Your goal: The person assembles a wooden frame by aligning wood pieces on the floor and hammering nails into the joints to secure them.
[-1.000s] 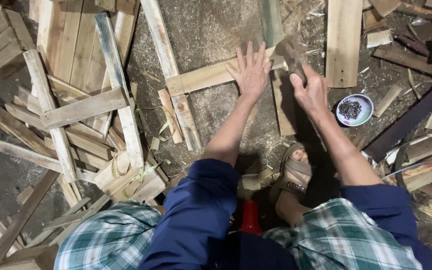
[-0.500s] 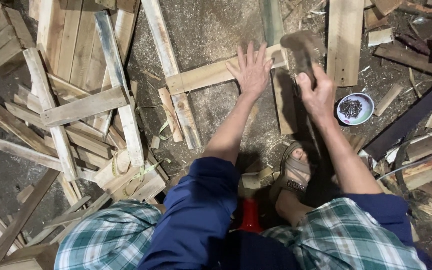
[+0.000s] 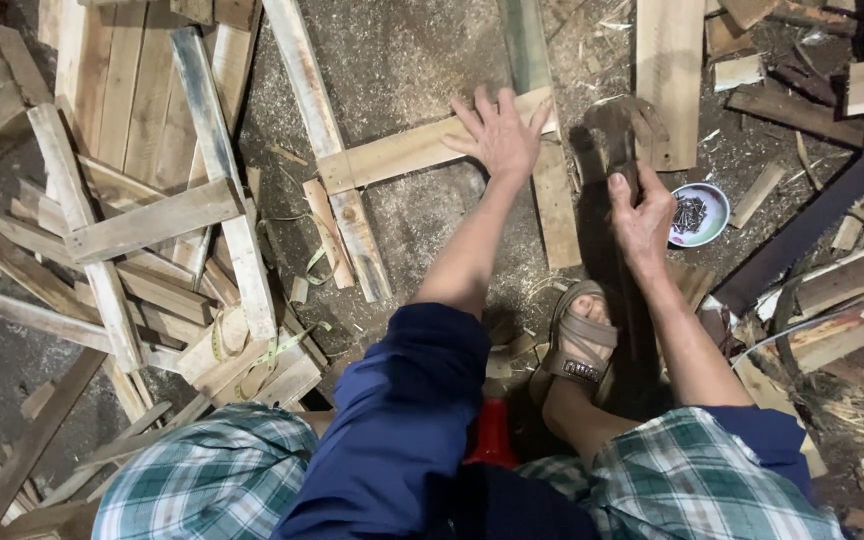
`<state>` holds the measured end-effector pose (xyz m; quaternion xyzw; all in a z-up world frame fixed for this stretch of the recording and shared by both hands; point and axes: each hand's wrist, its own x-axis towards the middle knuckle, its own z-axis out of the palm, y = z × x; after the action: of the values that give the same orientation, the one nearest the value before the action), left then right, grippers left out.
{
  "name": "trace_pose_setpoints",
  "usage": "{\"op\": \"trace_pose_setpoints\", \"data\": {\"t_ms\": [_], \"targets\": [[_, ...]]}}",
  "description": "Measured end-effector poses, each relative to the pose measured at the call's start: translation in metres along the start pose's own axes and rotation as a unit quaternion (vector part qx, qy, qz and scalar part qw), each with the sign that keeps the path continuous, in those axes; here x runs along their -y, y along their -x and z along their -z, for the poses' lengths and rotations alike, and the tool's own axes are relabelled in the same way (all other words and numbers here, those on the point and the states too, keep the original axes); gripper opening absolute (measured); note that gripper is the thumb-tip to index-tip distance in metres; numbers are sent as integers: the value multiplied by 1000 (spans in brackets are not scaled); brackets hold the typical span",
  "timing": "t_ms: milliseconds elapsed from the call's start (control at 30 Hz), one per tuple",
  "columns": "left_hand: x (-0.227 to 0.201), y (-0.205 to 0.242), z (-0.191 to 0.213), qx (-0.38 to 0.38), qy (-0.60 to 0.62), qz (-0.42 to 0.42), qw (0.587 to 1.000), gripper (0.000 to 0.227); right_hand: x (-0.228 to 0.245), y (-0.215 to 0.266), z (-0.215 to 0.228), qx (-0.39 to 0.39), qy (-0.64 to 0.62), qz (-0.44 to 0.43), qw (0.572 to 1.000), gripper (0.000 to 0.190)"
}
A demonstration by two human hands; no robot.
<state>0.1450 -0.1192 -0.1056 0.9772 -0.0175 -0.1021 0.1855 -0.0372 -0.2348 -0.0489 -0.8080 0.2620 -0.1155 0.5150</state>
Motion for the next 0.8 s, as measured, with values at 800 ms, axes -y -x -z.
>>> {"op": "trace_pose_setpoints", "data": {"t_ms": [800], "targets": [[55, -14, -43, 53, -51, -127, 989, 62, 50, -48, -23, 145, -63, -10, 987, 45]]}}
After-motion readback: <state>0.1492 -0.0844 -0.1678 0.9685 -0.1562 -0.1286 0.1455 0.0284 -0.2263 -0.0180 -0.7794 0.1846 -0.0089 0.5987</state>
